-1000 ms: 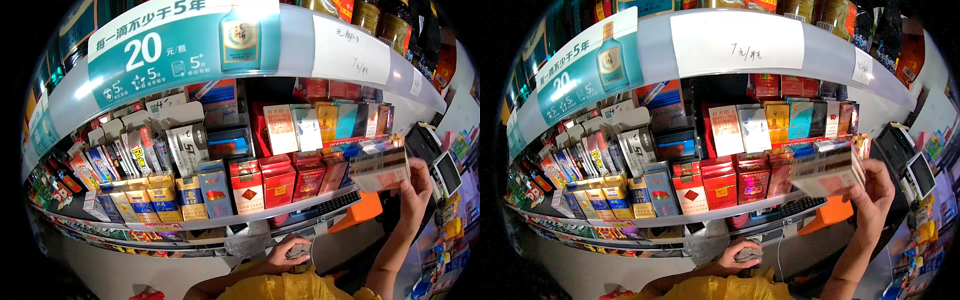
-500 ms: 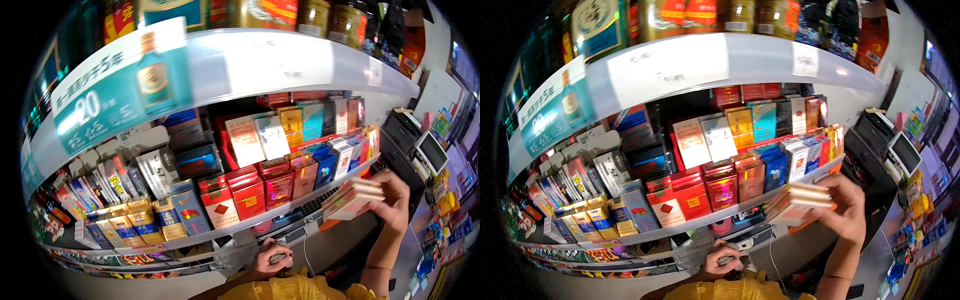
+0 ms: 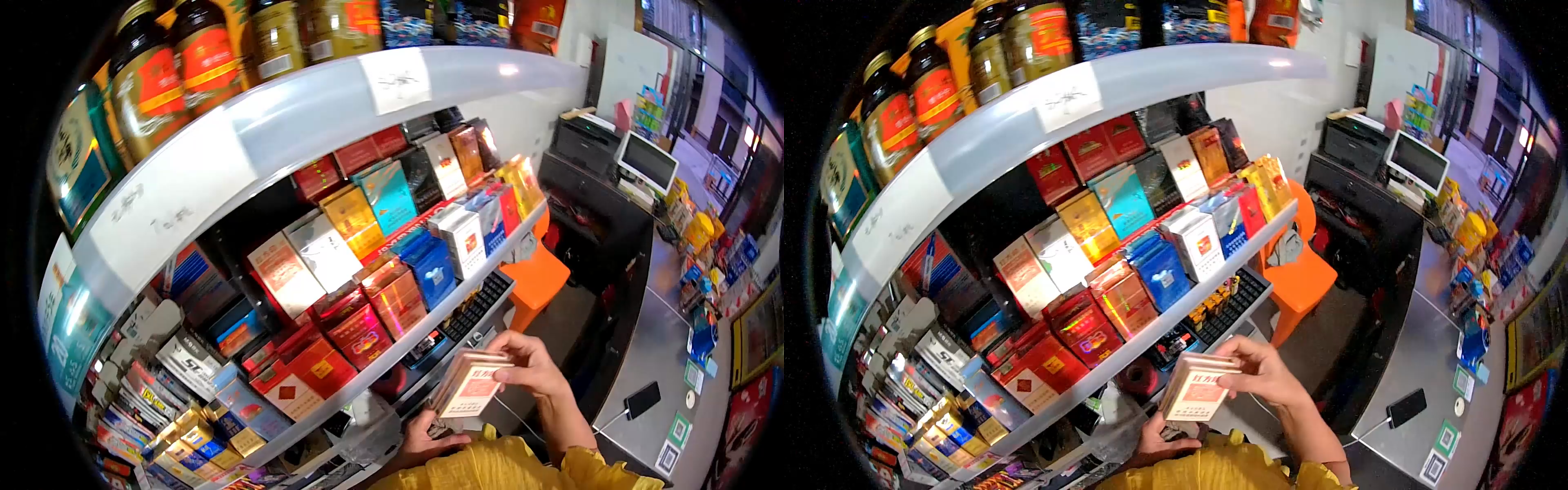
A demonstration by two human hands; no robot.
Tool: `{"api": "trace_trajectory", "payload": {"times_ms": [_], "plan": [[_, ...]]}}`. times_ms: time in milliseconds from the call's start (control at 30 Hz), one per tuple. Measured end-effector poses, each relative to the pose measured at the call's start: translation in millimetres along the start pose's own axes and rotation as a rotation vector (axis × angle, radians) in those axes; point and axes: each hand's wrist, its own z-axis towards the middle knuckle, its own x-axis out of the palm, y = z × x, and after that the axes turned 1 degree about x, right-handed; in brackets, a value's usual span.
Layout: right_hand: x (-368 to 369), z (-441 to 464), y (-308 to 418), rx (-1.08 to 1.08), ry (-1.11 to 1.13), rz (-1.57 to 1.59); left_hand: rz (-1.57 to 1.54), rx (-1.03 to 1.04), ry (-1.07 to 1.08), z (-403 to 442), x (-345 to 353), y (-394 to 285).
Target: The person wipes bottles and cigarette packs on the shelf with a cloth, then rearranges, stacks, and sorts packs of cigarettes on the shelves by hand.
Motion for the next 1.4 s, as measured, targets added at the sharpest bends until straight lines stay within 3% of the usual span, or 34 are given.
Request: {"api": "trace_trajectory", "payload": {"times_ms": [67,167,367,433,467,567,633,733,833,967,1100,1400], "plan": [[-2.7,-2.8,-12.5,0.060,0.027,0.006,-0.032,0.100,0.000,7.8,3.1,-10.2],[-4.2,-5.7,-18.0,0.117,0.077,0.011,-0.147,0.036,0.080,13.1,0.4,6.1],[-16.3,-7.4,-24.6,0.113,0.103,0.043,-0.204,-0.063,-0.023,16.1,9.0,-1.6],[-19.2,-6.6,-25.4,0.035,0.129,0.005,-0.207,-0.103,-0.087,12.2,9.9,-4.2],[-20.9,-4.9,-24.9,-0.003,0.145,-0.013,-0.203,-0.074,-0.021,14.9,4.6,-0.5],[-28.1,1.6,-6.4,-0.072,0.104,-0.068,-0.196,0.047,-0.144,15.8,13.1,-6.7],[-31.4,8.7,-1.6,-0.111,0.002,-0.088,-0.202,0.011,-0.150,14.1,11.5,-8.0],[-27.3,24.0,12.6,-0.227,-0.177,-0.458,-0.203,0.028,-0.155,11.9,8.9,-4.2],[-19.1,45.6,22.3,-0.567,-0.174,-0.839,-0.209,0.032,-0.165,7.2,6.7,-0.9],[-4.0,72.7,40.5,-0.850,-0.134,-1.214,-0.247,0.034,-0.227,2.7,9.1,-5.0],[14.4,102.1,64.2,-0.970,-0.017,-1.356,-0.269,-0.008,-0.252,-1.9,8.1,-6.3],[20.9,164.9,99.5,-0.866,0.425,-1.690,-0.299,-0.052,-0.269,-6.3,9.8,-11.7]]}}
